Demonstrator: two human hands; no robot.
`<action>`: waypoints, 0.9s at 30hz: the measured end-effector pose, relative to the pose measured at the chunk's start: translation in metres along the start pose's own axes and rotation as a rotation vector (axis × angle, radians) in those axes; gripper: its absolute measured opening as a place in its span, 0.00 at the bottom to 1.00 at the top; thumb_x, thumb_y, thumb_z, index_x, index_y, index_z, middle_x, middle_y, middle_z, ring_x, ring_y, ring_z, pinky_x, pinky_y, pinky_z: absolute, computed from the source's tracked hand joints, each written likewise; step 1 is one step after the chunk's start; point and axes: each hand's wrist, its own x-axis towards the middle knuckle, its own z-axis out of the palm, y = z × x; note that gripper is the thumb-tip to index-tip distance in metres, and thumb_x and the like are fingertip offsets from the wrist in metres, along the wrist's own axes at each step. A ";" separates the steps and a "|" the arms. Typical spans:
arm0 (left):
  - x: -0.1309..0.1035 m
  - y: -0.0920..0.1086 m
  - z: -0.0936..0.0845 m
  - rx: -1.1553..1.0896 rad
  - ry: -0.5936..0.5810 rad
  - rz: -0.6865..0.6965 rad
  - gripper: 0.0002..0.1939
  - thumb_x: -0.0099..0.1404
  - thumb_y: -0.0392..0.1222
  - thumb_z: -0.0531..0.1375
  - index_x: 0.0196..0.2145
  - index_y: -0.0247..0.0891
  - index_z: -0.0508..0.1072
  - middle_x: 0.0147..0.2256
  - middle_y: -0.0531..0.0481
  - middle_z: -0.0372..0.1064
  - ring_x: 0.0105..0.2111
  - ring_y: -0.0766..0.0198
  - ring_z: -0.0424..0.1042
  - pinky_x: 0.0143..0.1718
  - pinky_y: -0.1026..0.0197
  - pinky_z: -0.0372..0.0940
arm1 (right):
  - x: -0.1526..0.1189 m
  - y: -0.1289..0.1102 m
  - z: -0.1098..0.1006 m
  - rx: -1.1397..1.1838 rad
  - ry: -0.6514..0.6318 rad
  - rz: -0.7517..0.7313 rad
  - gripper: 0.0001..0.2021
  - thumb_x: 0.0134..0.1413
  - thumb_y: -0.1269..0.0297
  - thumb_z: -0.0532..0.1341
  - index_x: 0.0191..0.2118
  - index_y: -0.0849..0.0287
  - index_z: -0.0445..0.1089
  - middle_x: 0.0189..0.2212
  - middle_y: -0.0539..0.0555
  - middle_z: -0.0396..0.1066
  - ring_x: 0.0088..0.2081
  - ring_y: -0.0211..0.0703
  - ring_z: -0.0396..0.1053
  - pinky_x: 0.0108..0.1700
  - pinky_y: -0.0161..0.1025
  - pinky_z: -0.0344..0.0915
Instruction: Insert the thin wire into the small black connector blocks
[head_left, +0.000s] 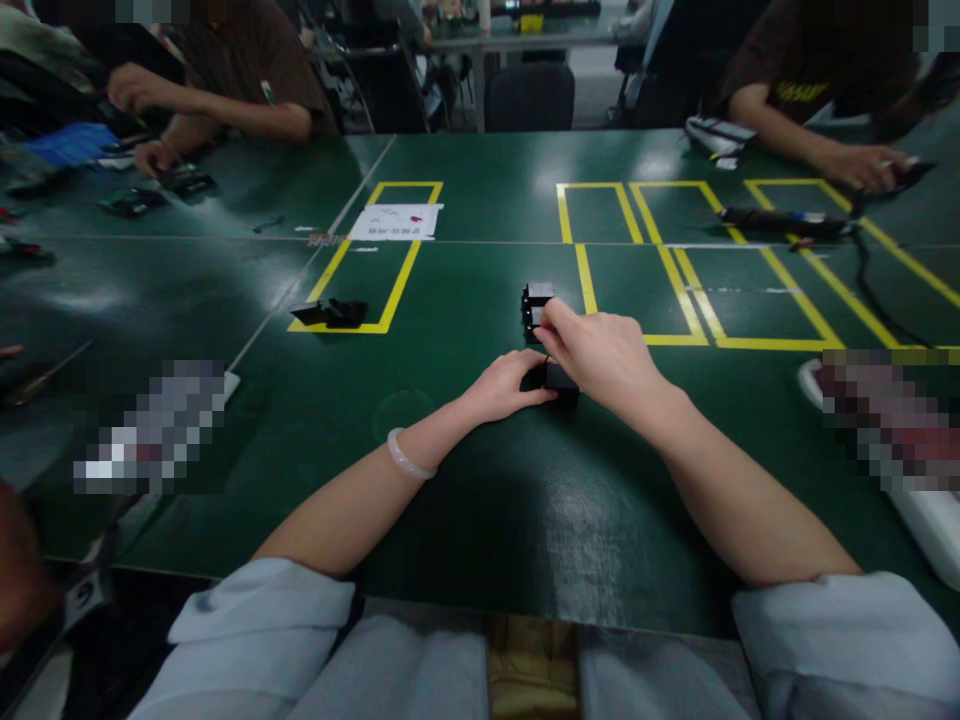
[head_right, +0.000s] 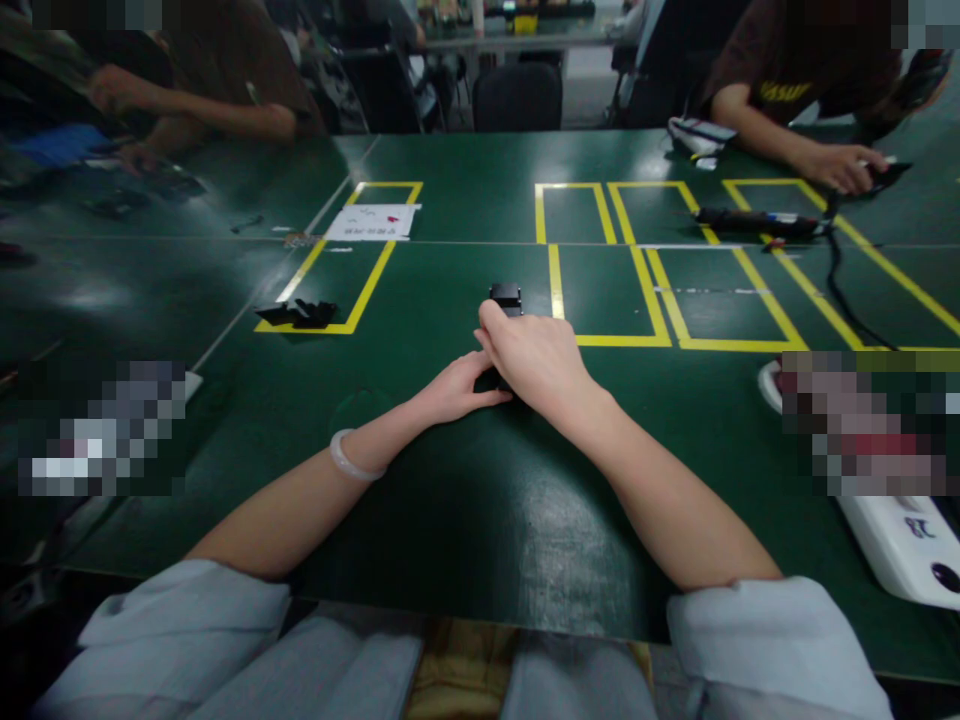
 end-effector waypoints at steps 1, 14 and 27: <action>0.000 0.000 0.000 0.002 0.000 0.002 0.23 0.64 0.51 0.64 0.52 0.36 0.70 0.53 0.40 0.72 0.52 0.48 0.71 0.53 0.48 0.65 | 0.000 0.000 0.000 -0.005 -0.005 0.002 0.16 0.69 0.56 0.44 0.49 0.56 0.65 0.31 0.54 0.76 0.31 0.46 0.73 0.26 0.38 0.42; 0.000 0.002 -0.001 -0.030 0.009 0.007 0.24 0.64 0.50 0.64 0.53 0.37 0.70 0.52 0.42 0.72 0.52 0.49 0.72 0.54 0.48 0.65 | -0.001 -0.001 -0.002 0.036 -0.027 -0.011 0.17 0.68 0.54 0.45 0.51 0.56 0.63 0.33 0.55 0.77 0.32 0.46 0.73 0.28 0.38 0.43; 0.000 0.001 -0.001 -0.004 0.012 -0.004 0.24 0.64 0.54 0.63 0.52 0.36 0.71 0.51 0.41 0.73 0.51 0.48 0.72 0.53 0.47 0.65 | -0.002 0.000 -0.002 0.070 0.019 -0.042 0.14 0.67 0.61 0.46 0.50 0.56 0.63 0.38 0.54 0.77 0.33 0.44 0.73 0.27 0.38 0.44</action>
